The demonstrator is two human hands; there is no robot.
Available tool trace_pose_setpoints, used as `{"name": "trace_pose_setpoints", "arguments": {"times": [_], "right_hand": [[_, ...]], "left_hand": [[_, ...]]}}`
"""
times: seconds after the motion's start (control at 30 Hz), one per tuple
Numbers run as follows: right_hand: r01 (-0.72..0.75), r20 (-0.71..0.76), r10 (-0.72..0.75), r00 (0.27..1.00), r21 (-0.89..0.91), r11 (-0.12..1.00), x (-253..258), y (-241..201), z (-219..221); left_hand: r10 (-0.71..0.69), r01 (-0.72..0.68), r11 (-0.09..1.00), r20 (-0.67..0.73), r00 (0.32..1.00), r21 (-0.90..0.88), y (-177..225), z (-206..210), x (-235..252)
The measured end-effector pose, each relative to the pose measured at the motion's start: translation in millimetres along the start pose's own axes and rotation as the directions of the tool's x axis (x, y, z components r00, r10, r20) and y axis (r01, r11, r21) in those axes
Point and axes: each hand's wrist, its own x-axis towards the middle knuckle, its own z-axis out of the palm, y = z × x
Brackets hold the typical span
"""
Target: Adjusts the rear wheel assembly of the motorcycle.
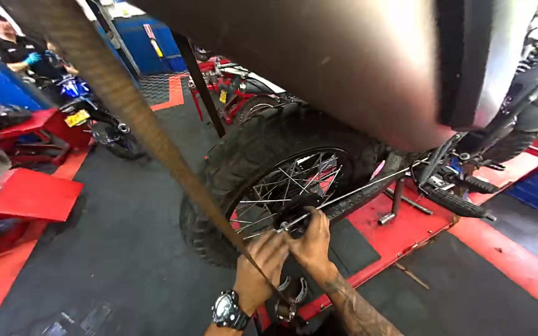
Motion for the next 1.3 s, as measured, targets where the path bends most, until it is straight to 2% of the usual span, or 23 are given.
{"name": "trace_pose_setpoints", "arguments": {"times": [0.07,0.13,0.2,0.27,0.47,0.53,0.6,0.63,0.7,0.77,0.87,0.9,0.93,1.0,1.03,1.1,1.2,1.23,1.3], "right_hand": [[-0.005,-0.009,0.005,1.0,-0.006,1.0,-0.6,-0.4,0.6],[0.015,-0.038,-0.015,0.999,-0.001,1.0,1.9,0.1,2.6],[0.025,-0.057,-0.025,0.998,0.002,1.0,3.0,-0.1,3.3],[0.025,-0.062,-0.025,0.998,-0.003,1.0,1.6,-0.4,2.4],[0.047,-0.065,-0.048,0.997,-0.022,0.999,4.7,1.0,2.2],[0.038,-0.049,-0.039,0.998,-0.022,0.999,4.2,1.8,1.1],[0.029,-0.022,-0.029,0.999,-0.009,1.0,5.0,1.5,-0.3],[0.023,-0.018,-0.023,1.0,-0.006,1.0,4.7,1.2,-0.4],[0.014,-0.031,-0.014,0.999,-0.011,1.0,3.8,0.3,1.1],[0.016,-0.044,-0.017,0.999,-0.012,1.0,4.7,-0.6,2.3],[0.014,-0.032,-0.015,0.999,-0.01,1.0,3.9,-1.9,2.3],[0.013,-0.032,-0.014,0.999,-0.009,1.0,3.2,-2.1,2.6],[0.011,-0.03,-0.011,0.999,-0.005,1.0,2.5,-2.5,2.8],[0.012,-0.04,-0.012,0.999,-0.01,1.0,2.8,-2.3,4.5],[0.014,-0.05,-0.015,0.999,-0.016,1.0,3.3,-2.0,5.7],[0.023,-0.056,-0.023,0.998,-0.012,1.0,2.6,-2.2,6.7],[0.029,-0.063,-0.03,0.998,-0.01,1.0,2.6,-1.8,7.8],[0.023,-0.06,-0.024,0.998,-0.012,1.0,1.7,-1.8,6.7],[0.003,-0.043,-0.004,0.999,-0.013,1.0,-0.1,-2.4,3.1]], "left_hand": [[0.058,-0.059,0.998,-0.06,0.997,-0.017,-7.4,-0.9,-2.1],[-0.087,0.072,0.993,-0.171,0.981,-0.091,-13.3,-1.3,6.0],[-0.28,0.264,0.955,-0.125,0.952,-0.132,-9.2,-2.2,21.7],[-0.34,0.331,0.934,-0.05,0.939,-0.135,-1.8,0.8,31.4],[-0.142,0.108,0.976,-0.181,0.973,-0.188,-5.9,16.0,30.8],[-0.241,0.204,0.95,-0.138,0.961,-0.237,-4.3,16.7,29.5],[-0.398,0.38,0.881,-0.005,0.918,-0.281,-3.8,10.7,30.8],[-0.429,0.425,0.866,0.046,0.902,-0.262,-3.9,7.6,31.0],[-0.393,0.394,0.906,0.042,0.919,-0.154,-0.6,1.8,31.9],[-0.238,0.234,0.97,-0.074,0.968,-0.064,2.7,0.3,31.9],[-0.007,-0.008,0.995,-0.157,0.988,-0.095,-3.9,-6.1,25.4],[-0.019,0.002,0.995,-0.178,0.984,-0.096,-7.3,-8.1,22.0],[-0.092,0.078,0.994,-0.189,0.978,-0.081,-9.0,-9.6,19.7],[-0.248,0.25,0.968,-0.137,0.959,-0.001,-6.0,-10.6,23.7],[-0.266,0.27,0.962,-0.096,0.959,0.03,-3.5,-9.5,27.4],[-0.199,0.2,0.98,-0.065,0.978,0.016,0.3,-7.3,27.7],[-0.088,0.074,0.989,-0.105,0.991,-0.128,-6.9,-9.2,23.0],[-0.101,0.079,0.981,-0.119,0.988,-0.177,-9.4,-9.8,21.5],[-0.23,0.21,0.959,-0.091,0.969,-0.191,-7.4,-10.6,23.6]]}}
